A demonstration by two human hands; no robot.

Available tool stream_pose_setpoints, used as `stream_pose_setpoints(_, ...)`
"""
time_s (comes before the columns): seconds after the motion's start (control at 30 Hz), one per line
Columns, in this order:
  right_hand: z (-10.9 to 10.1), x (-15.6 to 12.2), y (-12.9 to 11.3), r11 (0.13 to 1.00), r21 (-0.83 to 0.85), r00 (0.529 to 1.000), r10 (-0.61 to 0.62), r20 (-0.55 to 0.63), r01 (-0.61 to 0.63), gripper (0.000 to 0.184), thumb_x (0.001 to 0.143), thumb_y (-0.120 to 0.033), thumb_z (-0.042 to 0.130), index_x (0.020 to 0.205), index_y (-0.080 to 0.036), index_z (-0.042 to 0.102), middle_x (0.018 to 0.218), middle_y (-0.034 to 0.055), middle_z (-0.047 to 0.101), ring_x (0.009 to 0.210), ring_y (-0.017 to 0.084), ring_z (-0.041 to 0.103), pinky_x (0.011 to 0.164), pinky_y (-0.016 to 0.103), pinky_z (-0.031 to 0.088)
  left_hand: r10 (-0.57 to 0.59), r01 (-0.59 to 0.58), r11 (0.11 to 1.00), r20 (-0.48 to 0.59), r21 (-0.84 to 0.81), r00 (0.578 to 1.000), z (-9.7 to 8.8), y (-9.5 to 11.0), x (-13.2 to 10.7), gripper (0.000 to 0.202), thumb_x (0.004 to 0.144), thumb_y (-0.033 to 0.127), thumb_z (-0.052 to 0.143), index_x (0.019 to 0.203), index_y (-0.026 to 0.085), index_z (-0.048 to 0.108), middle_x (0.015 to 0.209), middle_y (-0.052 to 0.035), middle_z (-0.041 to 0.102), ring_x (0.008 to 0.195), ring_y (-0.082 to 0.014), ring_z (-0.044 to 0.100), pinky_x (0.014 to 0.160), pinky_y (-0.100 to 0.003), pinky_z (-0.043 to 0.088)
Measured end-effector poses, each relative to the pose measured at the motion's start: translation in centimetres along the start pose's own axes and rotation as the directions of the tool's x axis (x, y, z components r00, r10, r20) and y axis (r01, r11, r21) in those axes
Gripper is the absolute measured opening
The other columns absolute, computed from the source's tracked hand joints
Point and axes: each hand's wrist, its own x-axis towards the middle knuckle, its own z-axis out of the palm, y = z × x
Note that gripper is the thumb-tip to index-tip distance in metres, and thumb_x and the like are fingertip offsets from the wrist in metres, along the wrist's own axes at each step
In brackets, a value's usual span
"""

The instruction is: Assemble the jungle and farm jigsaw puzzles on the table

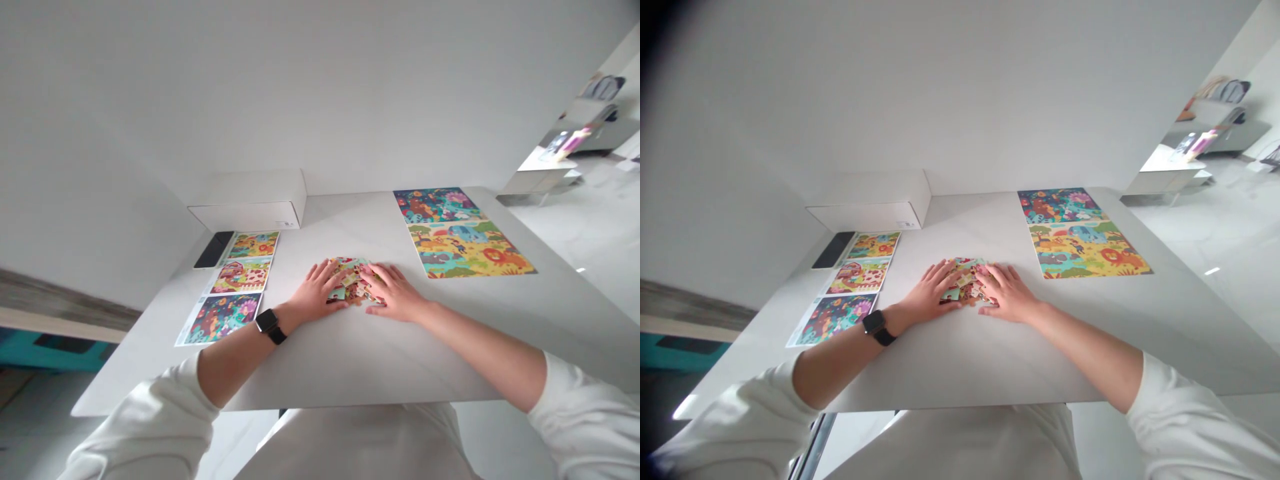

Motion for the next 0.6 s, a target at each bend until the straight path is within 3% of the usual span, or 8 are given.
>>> stream_pose_setpoints(0.13,0.1,2.1,0.7,0.999,0.027,0.999,-0.023,-0.027,0.024,0.087,0.094,-0.069,0.069,0.164,-0.02,0.05,0.17,0.0233,0.043,0.156,0.045,0.037,0.13,0.066,0.026,0.058,-0.058,0.998,-0.001,-0.015,0.998,0.1,-1.0,2.1,0.097,0.091,0.077,0.068,0.169,0.027,0.042,0.174,-0.0187,0.039,0.163,-0.0458,0.03,0.131,-0.066,0.029)
stream_pose_setpoints(0.27,0.3,3.0,1.2,0.995,0.034,0.995,-0.088,-0.038,0.089,0.103,0.085,-0.078,0.075,0.165,-0.02,0.048,0.172,0.0232,0.04,0.158,0.047,0.034,0.13,0.068,0.025,0.055,-0.055,0.998,0.044,0.0,0.998,0.2,-1.1,2.5,0.111,0.081,0.086,0.072,0.17,0.028,0.04,0.174,-0.0199,0.039,0.162,-0.0499,0.03,0.129,-0.074,0.024)
stream_pose_setpoints(0.43,0.7,5.1,2.6,0.996,0.022,0.995,-0.091,-0.046,0.092,0.097,0.086,-0.075,0.076,0.164,-0.021,0.05,0.168,0.0233,0.046,0.157,0.044,0.037,0.13,0.066,0.026,0.049,-0.049,0.999,-0.009,0.002,0.999,0.6,-2.1,4.5,0.099,0.085,0.078,0.074,0.166,0.028,0.048,0.169,-0.0184,0.047,0.159,-0.0454,0.039,0.129,-0.069,0.029)
stream_pose_setpoints(0.6,0.5,9.4,6.3,0.994,-0.007,0.993,-0.109,-0.042,0.108,0.09,0.092,-0.069,0.072,0.163,-0.017,0.051,0.168,0.0245,0.045,0.158,0.044,0.036,0.13,0.065,0.029,0.052,-0.051,0.999,-0.068,0.004,0.996,0.9,-5.5,9.0,0.09,0.086,0.068,0.078,0.161,0.026,0.053,0.167,-0.018,0.051,0.155,-0.041,0.046,0.128,-0.064,0.035)
